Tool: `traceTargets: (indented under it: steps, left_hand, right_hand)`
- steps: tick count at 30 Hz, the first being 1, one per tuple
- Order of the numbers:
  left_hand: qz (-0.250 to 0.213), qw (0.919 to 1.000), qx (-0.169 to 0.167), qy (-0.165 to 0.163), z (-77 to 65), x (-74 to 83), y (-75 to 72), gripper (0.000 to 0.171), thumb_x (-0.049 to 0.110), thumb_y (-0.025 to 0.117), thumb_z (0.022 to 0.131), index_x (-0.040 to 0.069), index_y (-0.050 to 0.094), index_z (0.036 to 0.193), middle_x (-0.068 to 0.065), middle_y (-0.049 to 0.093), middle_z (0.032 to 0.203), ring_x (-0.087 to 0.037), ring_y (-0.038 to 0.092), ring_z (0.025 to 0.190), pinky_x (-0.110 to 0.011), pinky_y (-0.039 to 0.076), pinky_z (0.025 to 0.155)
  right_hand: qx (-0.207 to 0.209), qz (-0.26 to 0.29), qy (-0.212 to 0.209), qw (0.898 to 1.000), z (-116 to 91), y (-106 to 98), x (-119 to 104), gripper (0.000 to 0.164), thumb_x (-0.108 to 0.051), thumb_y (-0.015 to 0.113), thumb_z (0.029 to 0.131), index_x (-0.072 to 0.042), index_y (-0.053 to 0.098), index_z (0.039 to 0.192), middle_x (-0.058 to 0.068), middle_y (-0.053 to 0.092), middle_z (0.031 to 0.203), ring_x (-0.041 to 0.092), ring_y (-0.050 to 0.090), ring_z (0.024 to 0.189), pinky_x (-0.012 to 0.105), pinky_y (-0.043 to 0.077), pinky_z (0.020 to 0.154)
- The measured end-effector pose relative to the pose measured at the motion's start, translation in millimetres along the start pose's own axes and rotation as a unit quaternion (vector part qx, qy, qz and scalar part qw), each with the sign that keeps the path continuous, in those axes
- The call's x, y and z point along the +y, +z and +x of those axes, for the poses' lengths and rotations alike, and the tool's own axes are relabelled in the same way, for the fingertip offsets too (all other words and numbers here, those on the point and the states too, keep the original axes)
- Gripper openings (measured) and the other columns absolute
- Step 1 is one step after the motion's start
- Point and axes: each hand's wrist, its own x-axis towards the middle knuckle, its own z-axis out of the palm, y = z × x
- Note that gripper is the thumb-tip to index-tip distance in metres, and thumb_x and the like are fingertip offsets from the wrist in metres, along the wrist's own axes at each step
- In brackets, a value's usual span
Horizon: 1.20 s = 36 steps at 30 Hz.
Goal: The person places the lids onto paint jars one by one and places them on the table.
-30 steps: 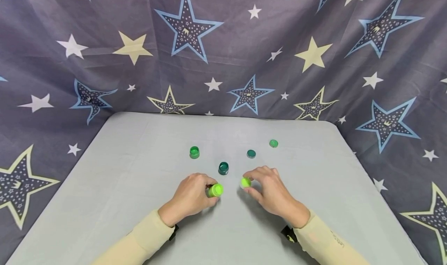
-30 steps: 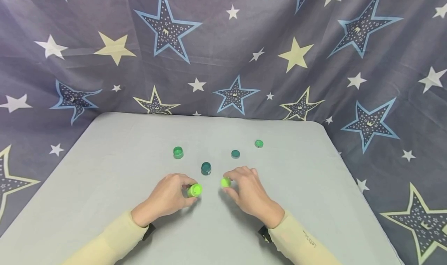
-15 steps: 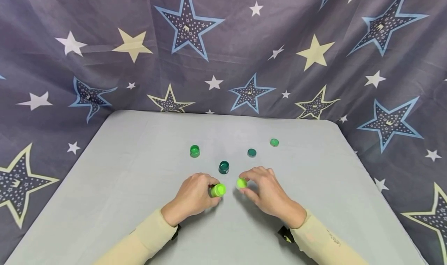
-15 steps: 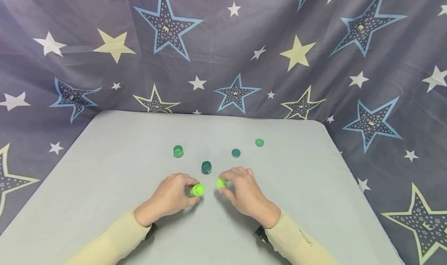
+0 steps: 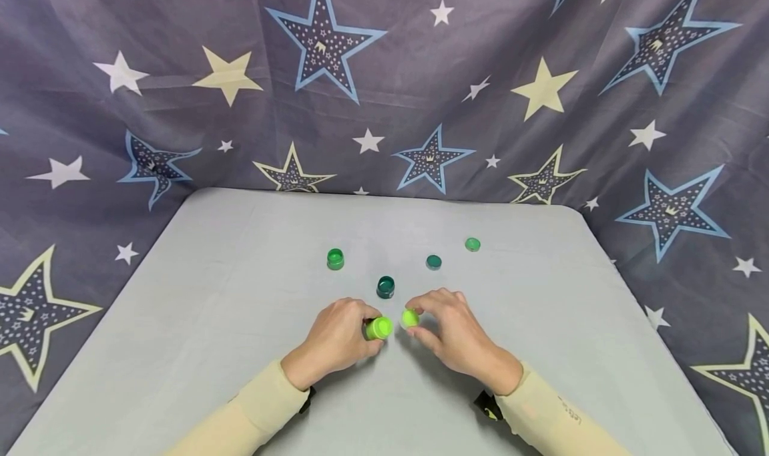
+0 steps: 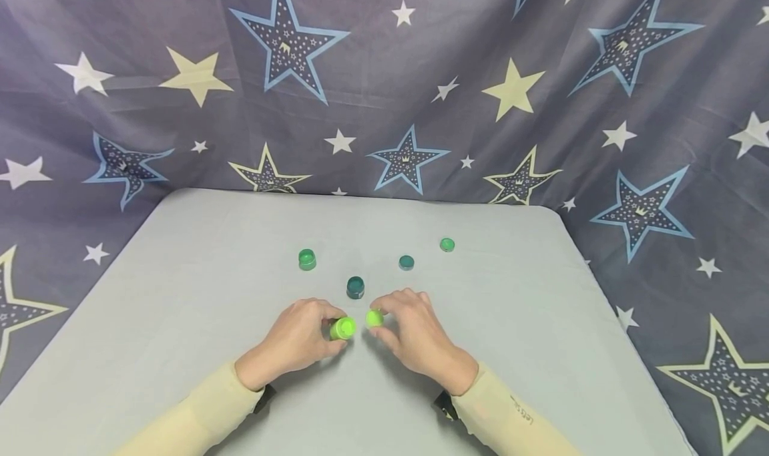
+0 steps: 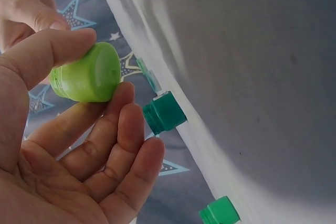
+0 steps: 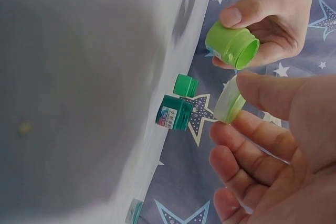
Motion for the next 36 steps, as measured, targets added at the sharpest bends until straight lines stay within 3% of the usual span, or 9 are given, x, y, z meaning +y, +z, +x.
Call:
traceTargets:
  steps: [18, 31, 36]
  left_hand:
    - [0.001, 0.9999, -0.005, 0.015, 1.1, 2.5, 3.7, 0.019, 0.013, 0.09, 0.073, 0.021, 0.073, 0.075, 0.011, 0.06, 0.067, -0.006, 0.05, 0.063, -0.027, 0.043, 0.058]
    - [-0.002, 0.9998, -0.015, 0.016, 0.8, 2.8, 4.7, 0.025, 0.011, 0.089, 0.073, 0.023, 0.068, 0.068, 0.012, 0.054, 0.061, -0.007, 0.047, 0.059, -0.026, 0.042, 0.055]
    - [-0.002, 0.9998, -0.017, 0.013, 0.2, 4.2, 5.0, 0.02, 0.013, 0.089, 0.073, 0.022, 0.071, 0.072, 0.009, 0.058, 0.065, -0.007, 0.047, 0.062, -0.026, 0.042, 0.056]
  right_hand:
    - [-0.008, 0.023, -0.006, 1.0, 1, 5, -7, 0.027, -0.017, 0.086, 0.084, -0.017, 0.072, 0.107, -0.009, 0.072, 0.105, 0.017, 0.063, 0.1, 0.037, 0.037, 0.085]
    - [-0.015, 0.025, -0.007, 1.0, 1, 9, -14, 0.03, -0.018, 0.086, 0.084, -0.019, 0.072, 0.11, -0.011, 0.072, 0.109, 0.01, 0.061, 0.103, 0.033, 0.037, 0.083]
    - [-0.016, 0.026, -0.016, 0.999, 0, 11, -15, 0.031, -0.02, 0.086, 0.084, -0.019, 0.072, 0.111, -0.01, 0.072, 0.11, 0.01, 0.061, 0.103, 0.033, 0.038, 0.083]
